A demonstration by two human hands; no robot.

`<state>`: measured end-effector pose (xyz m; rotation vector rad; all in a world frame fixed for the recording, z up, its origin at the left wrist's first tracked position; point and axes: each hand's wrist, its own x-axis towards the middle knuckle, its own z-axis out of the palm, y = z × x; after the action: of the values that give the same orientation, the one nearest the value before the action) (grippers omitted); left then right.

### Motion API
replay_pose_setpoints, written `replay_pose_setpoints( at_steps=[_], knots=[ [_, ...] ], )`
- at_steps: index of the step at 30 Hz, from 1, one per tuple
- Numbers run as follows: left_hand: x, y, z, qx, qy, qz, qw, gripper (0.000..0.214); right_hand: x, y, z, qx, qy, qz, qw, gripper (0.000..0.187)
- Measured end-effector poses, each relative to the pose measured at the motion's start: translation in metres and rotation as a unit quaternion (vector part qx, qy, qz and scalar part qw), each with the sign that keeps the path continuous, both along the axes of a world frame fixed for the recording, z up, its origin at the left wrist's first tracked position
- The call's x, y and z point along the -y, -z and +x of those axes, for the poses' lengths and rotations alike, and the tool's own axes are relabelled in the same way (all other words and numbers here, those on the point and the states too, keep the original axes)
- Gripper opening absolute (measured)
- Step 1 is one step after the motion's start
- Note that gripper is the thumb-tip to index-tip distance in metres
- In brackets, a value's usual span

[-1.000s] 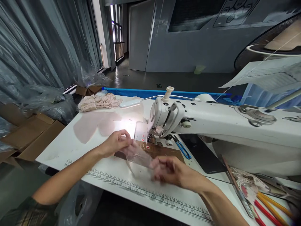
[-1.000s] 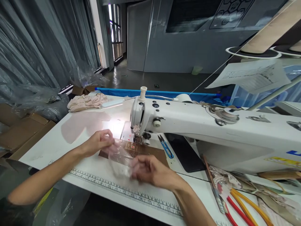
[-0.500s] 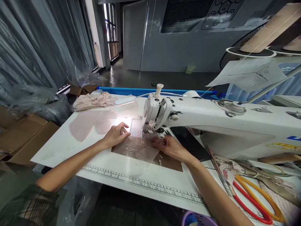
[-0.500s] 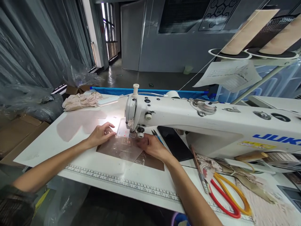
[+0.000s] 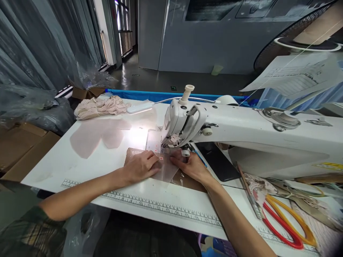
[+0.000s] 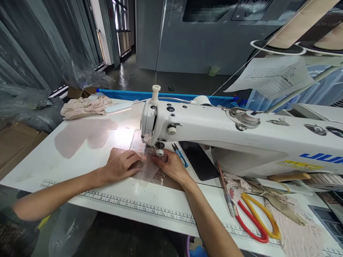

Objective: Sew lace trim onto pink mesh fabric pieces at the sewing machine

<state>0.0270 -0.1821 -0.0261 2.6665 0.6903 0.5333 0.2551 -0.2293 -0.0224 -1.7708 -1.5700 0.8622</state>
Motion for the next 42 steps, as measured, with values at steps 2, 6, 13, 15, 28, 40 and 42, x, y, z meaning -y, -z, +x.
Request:
replay_pose_setpoints(
  at_steps=[2, 6, 13, 15, 28, 40, 42],
  knots=[
    [0.006, -0.002, 0.0, -0.006, 0.003, 0.022, 1.0, 0.069, 0.002, 0.0, -0.002, 0.005, 0.002, 0.003, 1.0, 0.039],
    [0.011, -0.01, -0.005, -0.01, 0.093, 0.036, 0.995, 0.082, 0.006, -0.003, -0.006, 0.031, 0.025, 0.006, 0.999, 0.042],
    [0.02, -0.014, -0.009, -0.004, 0.33, -0.057, 0.942, 0.071, 0.008, -0.003, -0.011, 0.074, 0.051, 0.008, 0.996, 0.037],
    [0.018, -0.017, -0.01, 0.019, 0.313, -0.098, 0.945, 0.06, 0.008, -0.001, -0.01, 0.069, 0.054, 0.021, 0.996, 0.035],
    [-0.028, -0.021, -0.024, 0.16, -0.116, -0.557, 0.807, 0.079, 0.006, -0.019, -0.05, -0.233, -0.083, -0.043, 0.968, 0.06],
    [-0.031, -0.017, -0.032, 0.12, -0.191, -0.322, 0.919, 0.049, 0.012, 0.009, -0.032, 0.294, -0.206, 0.229, 0.905, 0.036],
    [-0.034, -0.017, -0.034, 0.142, -0.234, -0.127, 0.953, 0.043, 0.009, 0.012, -0.032, 0.326, -0.187, 0.23, 0.898, 0.037]
  ],
)
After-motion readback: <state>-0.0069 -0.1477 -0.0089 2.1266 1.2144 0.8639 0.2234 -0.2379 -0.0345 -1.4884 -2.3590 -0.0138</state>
